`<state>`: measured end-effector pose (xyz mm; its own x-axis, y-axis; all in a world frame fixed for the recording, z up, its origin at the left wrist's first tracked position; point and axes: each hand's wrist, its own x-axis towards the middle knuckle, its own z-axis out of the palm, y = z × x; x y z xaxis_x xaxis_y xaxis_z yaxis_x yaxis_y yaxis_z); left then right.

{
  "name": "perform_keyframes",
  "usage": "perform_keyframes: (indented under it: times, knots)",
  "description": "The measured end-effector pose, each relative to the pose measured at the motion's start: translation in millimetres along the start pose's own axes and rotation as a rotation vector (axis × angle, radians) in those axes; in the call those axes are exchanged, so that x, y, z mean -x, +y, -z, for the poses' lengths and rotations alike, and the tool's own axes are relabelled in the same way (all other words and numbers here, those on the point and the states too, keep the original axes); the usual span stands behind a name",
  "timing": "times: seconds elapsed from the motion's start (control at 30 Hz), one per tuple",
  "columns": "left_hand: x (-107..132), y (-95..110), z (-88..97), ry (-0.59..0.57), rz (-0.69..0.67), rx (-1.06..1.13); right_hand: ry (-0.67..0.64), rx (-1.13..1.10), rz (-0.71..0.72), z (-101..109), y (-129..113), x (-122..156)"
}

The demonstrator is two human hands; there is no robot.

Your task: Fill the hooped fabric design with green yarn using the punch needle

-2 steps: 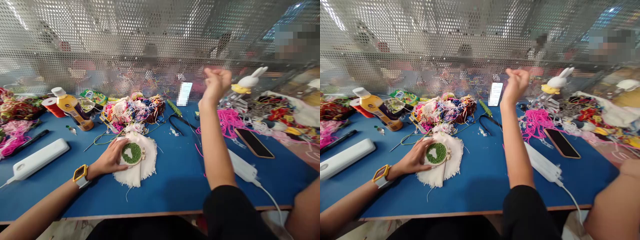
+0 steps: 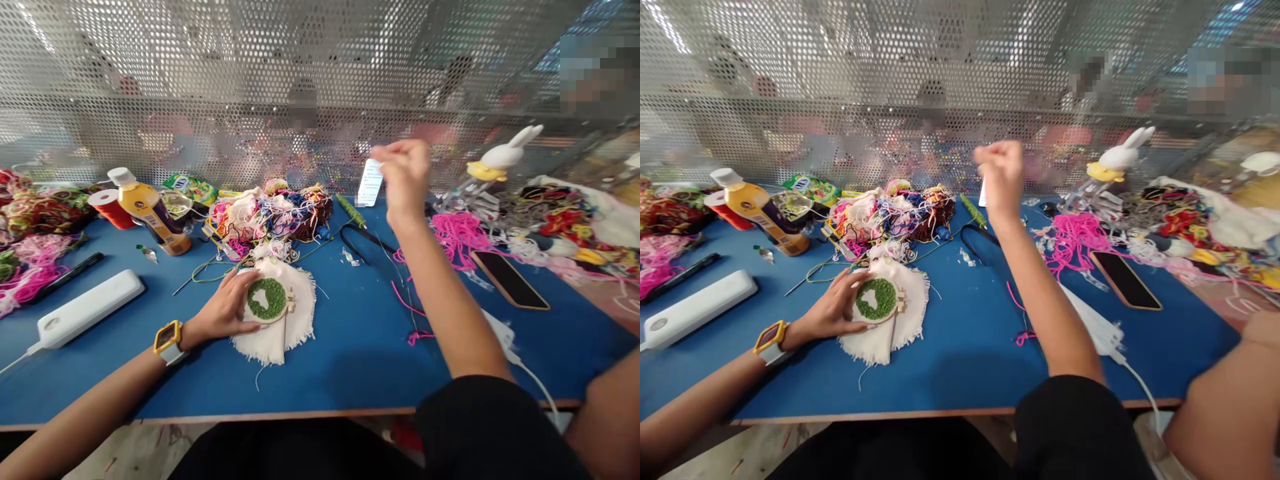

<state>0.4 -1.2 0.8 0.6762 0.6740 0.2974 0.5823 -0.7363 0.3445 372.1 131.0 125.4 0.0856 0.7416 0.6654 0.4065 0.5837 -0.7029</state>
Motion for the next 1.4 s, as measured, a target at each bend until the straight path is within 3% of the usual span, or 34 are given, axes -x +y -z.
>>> perform_keyframes:
  times: [0.1, 0.17, 0.23, 0.3, 0.5, 0.7, 0.93, 1.1, 1.27, 1.4]
  knots:
    - [0, 3, -0.6, 0.043, -0.002, 0.027, -0.366, 0.013, -0.045, -39, -47, 84]
    - [0, 7, -2.2, 0.030, -0.010, 0.037, -0.662, 0.097, -0.104, -52, -61, 136]
    - [0, 14, -5.3, -0.008, -0.024, 0.044, -0.795, 0.213, -0.105, -54, -61, 171]
    - [1, 23, -8.9, -0.046, -0.039, 0.042, -0.824, 0.309, -0.086, -49, -50, 188]
    - [-2, 39, -1.4, -0.151, -0.103, -0.030, -0.787, 0.383, -0.076, -35, -20, 185]
    - [-12, -1, 17.4, 0.015, 0.088, -0.143, -0.844, 0.426, 0.011, -37, -13, 188]
    - [-20, -34, 16.4, -0.010, 0.174, -0.225, -0.839, 0.473, 0.058, -74, -4, 153]
    - [-1, -50, 44.9, 0.145, 0.347, -0.333, -0.883, 0.467, 0.051, -97, 6, 133]
    - [15, -66, 69.9, 0.260, 0.473, -0.396, -0.860, 0.391, -0.001, -82, 16, 116]
    - [17, -70, 70.5, 0.270, 0.472, -0.398, -0.797, 0.366, -0.052, -64, 16, 104]
